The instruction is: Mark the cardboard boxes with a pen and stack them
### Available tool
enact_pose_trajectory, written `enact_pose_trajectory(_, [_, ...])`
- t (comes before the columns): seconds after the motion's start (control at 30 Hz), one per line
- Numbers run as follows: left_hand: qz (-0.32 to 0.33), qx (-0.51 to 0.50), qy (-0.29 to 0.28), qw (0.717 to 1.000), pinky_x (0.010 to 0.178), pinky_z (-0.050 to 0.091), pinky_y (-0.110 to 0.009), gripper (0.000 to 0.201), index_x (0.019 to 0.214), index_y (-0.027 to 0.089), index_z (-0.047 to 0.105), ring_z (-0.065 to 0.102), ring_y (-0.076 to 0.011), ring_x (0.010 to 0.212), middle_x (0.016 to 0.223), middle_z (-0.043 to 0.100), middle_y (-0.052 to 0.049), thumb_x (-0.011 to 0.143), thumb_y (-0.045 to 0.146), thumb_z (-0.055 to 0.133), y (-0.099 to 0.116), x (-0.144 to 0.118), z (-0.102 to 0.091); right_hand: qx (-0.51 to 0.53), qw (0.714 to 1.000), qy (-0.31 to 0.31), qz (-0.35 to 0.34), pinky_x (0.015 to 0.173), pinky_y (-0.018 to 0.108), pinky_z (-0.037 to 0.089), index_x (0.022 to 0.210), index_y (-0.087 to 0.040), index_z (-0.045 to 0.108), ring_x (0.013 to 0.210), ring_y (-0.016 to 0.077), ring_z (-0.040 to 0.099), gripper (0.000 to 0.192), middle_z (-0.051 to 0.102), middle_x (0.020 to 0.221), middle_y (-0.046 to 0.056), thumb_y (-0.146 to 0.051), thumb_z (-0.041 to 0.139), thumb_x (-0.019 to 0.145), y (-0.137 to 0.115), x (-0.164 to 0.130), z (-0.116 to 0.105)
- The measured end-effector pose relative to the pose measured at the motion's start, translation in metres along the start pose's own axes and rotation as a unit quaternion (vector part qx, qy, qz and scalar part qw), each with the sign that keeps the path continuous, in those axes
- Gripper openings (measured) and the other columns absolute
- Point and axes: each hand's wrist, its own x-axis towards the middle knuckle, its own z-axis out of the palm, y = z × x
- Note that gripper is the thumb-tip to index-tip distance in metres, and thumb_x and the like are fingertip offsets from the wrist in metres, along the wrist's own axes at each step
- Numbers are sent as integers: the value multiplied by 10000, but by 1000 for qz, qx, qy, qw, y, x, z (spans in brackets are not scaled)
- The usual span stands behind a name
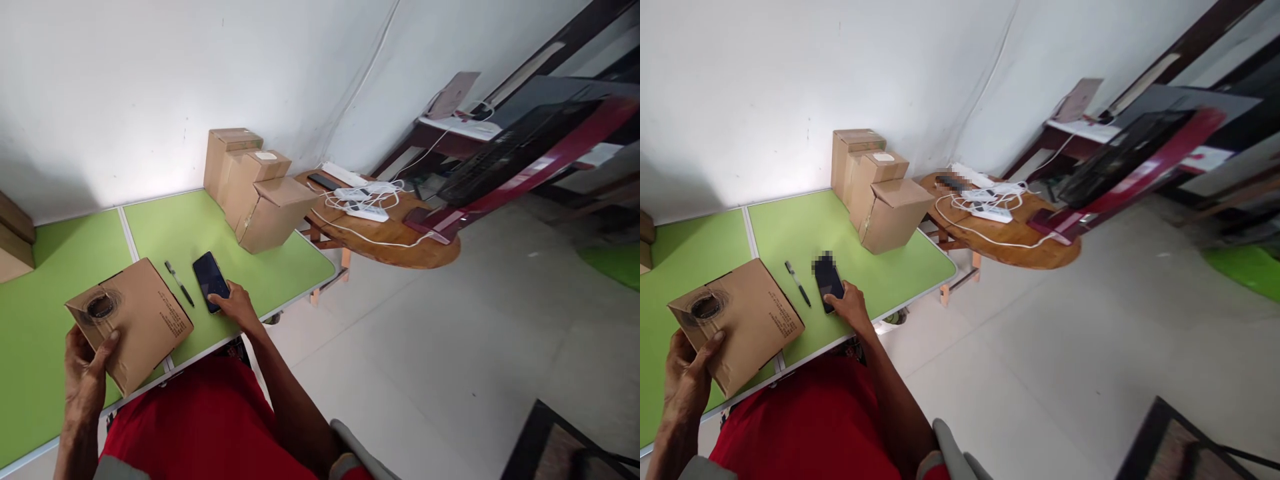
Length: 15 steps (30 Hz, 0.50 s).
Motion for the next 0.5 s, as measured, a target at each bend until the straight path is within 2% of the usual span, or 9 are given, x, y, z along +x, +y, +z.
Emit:
enact_pose_trajectory(0.07, [-1, -3, -1, 1000, 1221, 554, -602, 943, 1298, 282, 697, 681, -431, 1384, 1377, 774, -104, 513, 659, 1060, -2, 1, -1, 85, 995, -48, -5, 835, 460, 708, 1070, -203, 680, 969, 333, 855, 350, 844, 1120, 136, -434, 834, 857, 4, -7, -3])
enact_pose_trajectory(0.17, [-7, -8, 1, 1000, 1122, 601, -549, 964, 1315, 273, 706, 702, -400, 1313, 1354, 782, -102, 513, 670, 1064, -4, 1, 0, 200, 972, -120, -19, 814, 466, 736, 1133, -214, 653, 908, 317, 876, 551, 855, 1100, 125, -604, 894, 827, 10, -26, -8])
enact_pose_trajectory(0.27, [-1, -27, -6, 1000, 1044, 618, -470, 979, 1337, 249, 698, 721, -361, 1278, 1370, 782, -108, 523, 649, 1067, -4, -2, 2, 359, 904, -226, -46, 863, 500, 753, 1232, -226, 653, 968, 326, 891, 675, 866, 1151, 129, -640, 988, 817, 8, -51, -14])
enact_pose_trajectory(0.33, [13, -37, -14, 999, 1032, 615, -432, 949, 1333, 244, 694, 723, -346, 1287, 1387, 782, -115, 549, 623, 1071, -2, -5, 5, 429, 851, -297, -59, 868, 505, 759, 1281, -241, 656, 1037, 329, 892, 641, 868, 1211, 130, -590, 1003, 871, -2, -69, -14])
enact_pose_trajectory(0.4, [29, -37, -27, 999, 1048, 612, -418, 923, 1346, 246, 688, 722, -342, 1314, 1399, 782, -118, 581, 591, 1074, 0, -8, 8, 446, 820, -353, -69, 824, 466, 760, 1278, -251, 656, 1069, 323, 889, 572, 865, 1246, 125, -553, 986, 921, -16, -85, -8])
enact_pose_trajectory(0.5, [62, -31, -49, 996, 1063, 624, -423, 897, 1381, 259, 684, 732, -347, 1332, 1398, 781, -115, 622, 537, 1072, 1, -12, 9, 463, 777, -419, -80, 783, 446, 756, 1250, -254, 650, 1078, 329, 882, 570, 861, 1254, 119, -525, 1008, 900, -38, -104, 13])
